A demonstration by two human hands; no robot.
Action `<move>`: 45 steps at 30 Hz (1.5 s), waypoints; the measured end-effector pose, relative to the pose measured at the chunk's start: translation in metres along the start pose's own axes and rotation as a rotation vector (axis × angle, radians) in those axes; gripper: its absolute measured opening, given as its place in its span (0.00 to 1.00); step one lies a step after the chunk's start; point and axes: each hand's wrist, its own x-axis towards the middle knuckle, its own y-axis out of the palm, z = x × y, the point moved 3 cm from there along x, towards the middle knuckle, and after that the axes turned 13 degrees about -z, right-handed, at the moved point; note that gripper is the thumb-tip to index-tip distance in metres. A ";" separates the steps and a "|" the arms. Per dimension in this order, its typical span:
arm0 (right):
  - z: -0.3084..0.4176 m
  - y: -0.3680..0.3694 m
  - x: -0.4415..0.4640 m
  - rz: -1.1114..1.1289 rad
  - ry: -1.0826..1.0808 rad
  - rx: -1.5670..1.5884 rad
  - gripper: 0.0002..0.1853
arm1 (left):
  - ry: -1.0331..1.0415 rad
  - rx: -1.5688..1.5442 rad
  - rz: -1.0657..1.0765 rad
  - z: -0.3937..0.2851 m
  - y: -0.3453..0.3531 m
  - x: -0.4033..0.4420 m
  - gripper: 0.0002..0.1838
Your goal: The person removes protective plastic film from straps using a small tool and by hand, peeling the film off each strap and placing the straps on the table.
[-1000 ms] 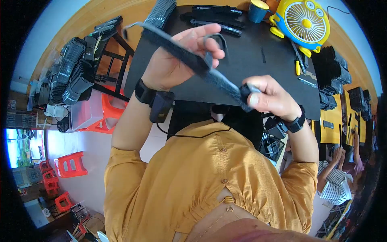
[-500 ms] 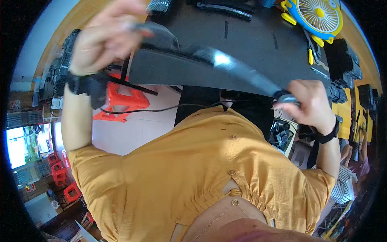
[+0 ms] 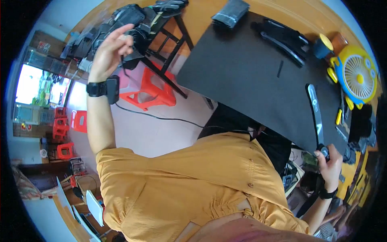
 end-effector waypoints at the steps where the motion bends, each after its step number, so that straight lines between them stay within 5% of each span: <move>1: 0.002 0.006 0.003 0.029 0.023 0.014 0.26 | -0.007 -0.013 0.011 0.008 0.001 0.002 0.29; 8: 0.019 0.053 0.020 0.095 -0.095 0.063 0.25 | -0.224 0.323 -0.011 0.039 0.025 0.001 0.20; 13: 0.021 0.084 0.019 0.142 -0.089 0.108 0.24 | -0.218 0.169 -0.191 0.046 -0.004 0.014 0.10; 21: 0.021 0.089 0.021 0.147 -0.048 0.071 0.23 | -0.098 0.058 -0.446 0.034 -0.038 0.028 0.17; 26: 0.033 0.084 0.039 0.139 -0.095 -0.003 0.23 | -0.096 0.086 -0.169 0.030 -0.008 0.027 0.17; 32: 0.054 0.072 0.077 -0.336 -0.267 0.092 0.32 | -0.095 -0.046 0.225 0.015 0.134 -0.004 0.09; 34: 0.085 0.072 0.080 -0.189 -0.153 0.494 0.34 | 0.210 0.058 0.362 0.006 0.201 -0.027 0.07; 36: 0.107 0.078 0.076 0.120 0.076 0.919 0.37 | 0.180 -0.067 0.526 -0.009 0.265 -0.054 0.07; 37: 0.115 0.083 0.073 0.101 0.045 1.037 0.41 | 0.055 -0.189 0.615 -0.007 0.288 -0.063 0.07; 38: 0.120 0.080 0.072 0.120 0.013 1.085 0.33 | 0.172 -0.213 0.727 -0.007 0.312 -0.067 0.09; 42: 0.094 0.073 0.053 0.284 0.330 1.291 0.13 | 0.093 -0.375 0.770 0.010 0.364 -0.077 0.11; 45: 0.065 0.038 0.031 0.213 0.411 1.238 0.11 | 0.055 -0.291 0.791 0.013 0.378 -0.076 0.12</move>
